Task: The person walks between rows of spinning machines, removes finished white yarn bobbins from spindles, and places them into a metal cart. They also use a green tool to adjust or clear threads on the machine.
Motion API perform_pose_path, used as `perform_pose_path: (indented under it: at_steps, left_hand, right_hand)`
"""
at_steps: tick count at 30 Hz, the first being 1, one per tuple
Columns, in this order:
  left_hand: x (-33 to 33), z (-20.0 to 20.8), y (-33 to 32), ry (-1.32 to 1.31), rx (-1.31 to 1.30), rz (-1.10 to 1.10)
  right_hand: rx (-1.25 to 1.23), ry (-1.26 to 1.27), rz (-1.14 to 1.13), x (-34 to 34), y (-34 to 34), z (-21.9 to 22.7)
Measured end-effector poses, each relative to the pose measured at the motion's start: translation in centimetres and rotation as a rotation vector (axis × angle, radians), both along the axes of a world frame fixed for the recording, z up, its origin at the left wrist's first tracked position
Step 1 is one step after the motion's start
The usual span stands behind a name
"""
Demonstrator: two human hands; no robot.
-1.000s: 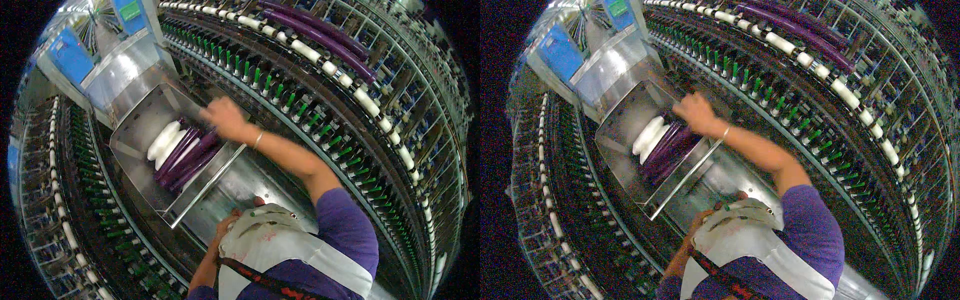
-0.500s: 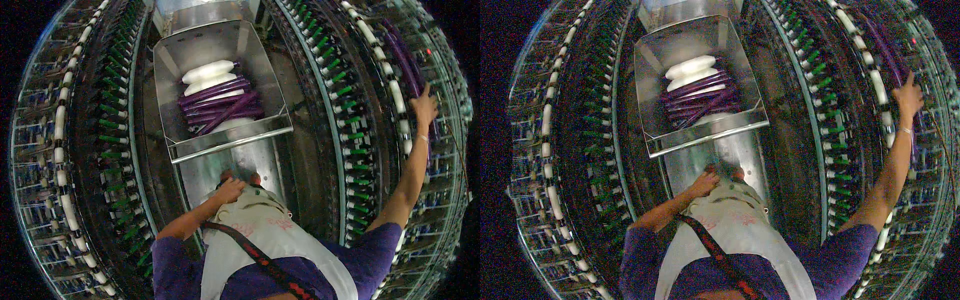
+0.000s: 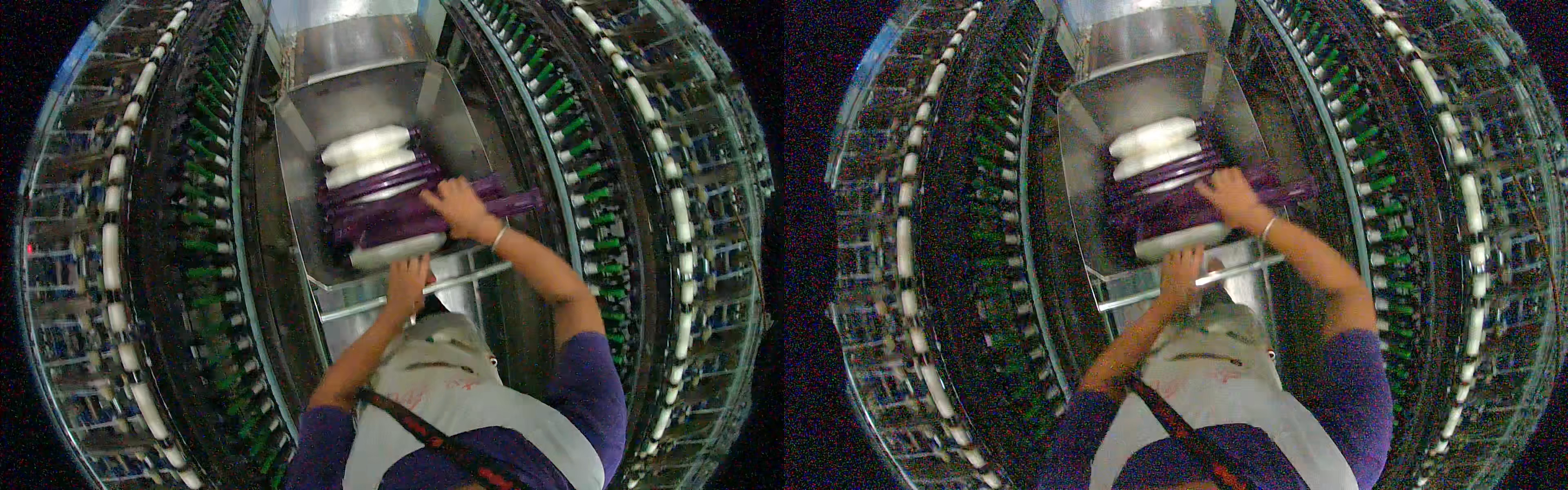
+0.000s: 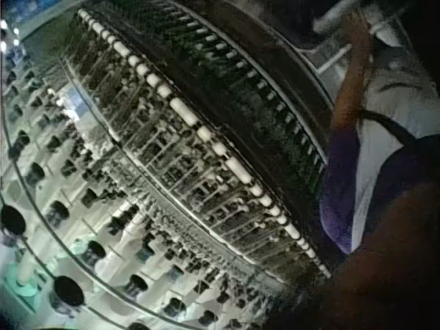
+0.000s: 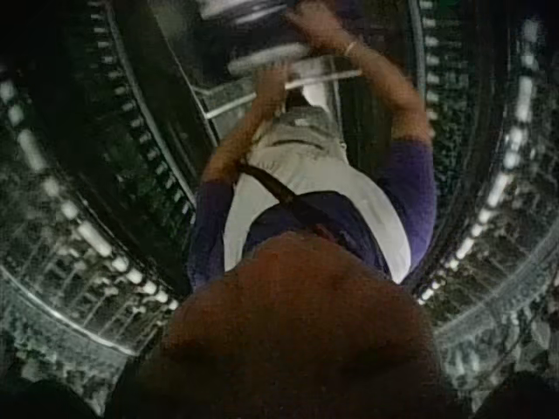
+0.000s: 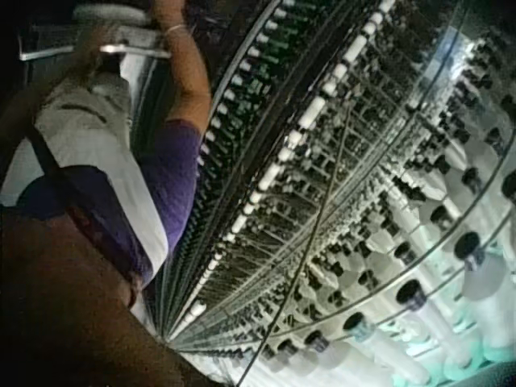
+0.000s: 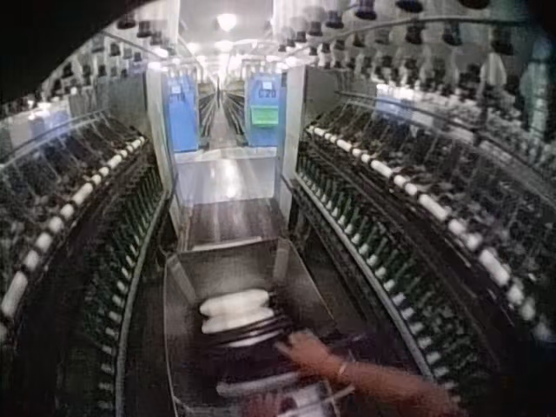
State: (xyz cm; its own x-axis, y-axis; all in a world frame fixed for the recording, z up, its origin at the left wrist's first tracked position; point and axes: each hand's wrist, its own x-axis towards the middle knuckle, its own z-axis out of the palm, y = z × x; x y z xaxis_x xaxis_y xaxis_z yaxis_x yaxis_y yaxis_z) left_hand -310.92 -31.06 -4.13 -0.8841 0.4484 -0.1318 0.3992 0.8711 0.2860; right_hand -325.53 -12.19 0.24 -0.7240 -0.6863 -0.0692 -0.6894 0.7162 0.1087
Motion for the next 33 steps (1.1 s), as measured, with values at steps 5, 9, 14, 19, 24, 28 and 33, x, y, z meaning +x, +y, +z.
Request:
perform_pose_path:
  at_steps: [5, 9, 14, 19, 24, 28, 33]
  left_hand:
    - [0.1, -0.4, -1.7, -0.239, 0.211, 0.026]
    - [0.0, -1.5, -1.1, -0.024, 0.209, 0.221]
    - [1.9, -4.4, -0.6, -0.107, 0.068, 0.444]
    - [3.8, -5.3, -0.1, -0.266, 0.040, 0.486]
    - [1.0, -2.7, -0.1, -0.133, 0.133, 0.514]
    - [-1.3, -1.6, -0.6, -0.052, 0.129, 0.472]
    - [-1.1, -2.1, -1.1, -0.033, -0.015, 0.406]
  right_hand:
    - [0.208, -0.437, 0.244, -6.4, -6.1, -13.5]
    - [-0.022, -1.176, 0.084, -19.1, -7.3, -24.1]
    - [-0.408, -0.332, -0.737, -35.4, -1.2, -34.7]
    - [-0.018, -0.277, -0.608, -39.9, 1.2, -39.6]
    - [0.087, -0.276, -0.613, -41.8, -1.5, -38.8]
    - [0.202, -0.416, -0.404, -41.9, -1.8, -33.2]
    - [0.219, -0.544, -0.350, -37.2, -7.6, -23.9]
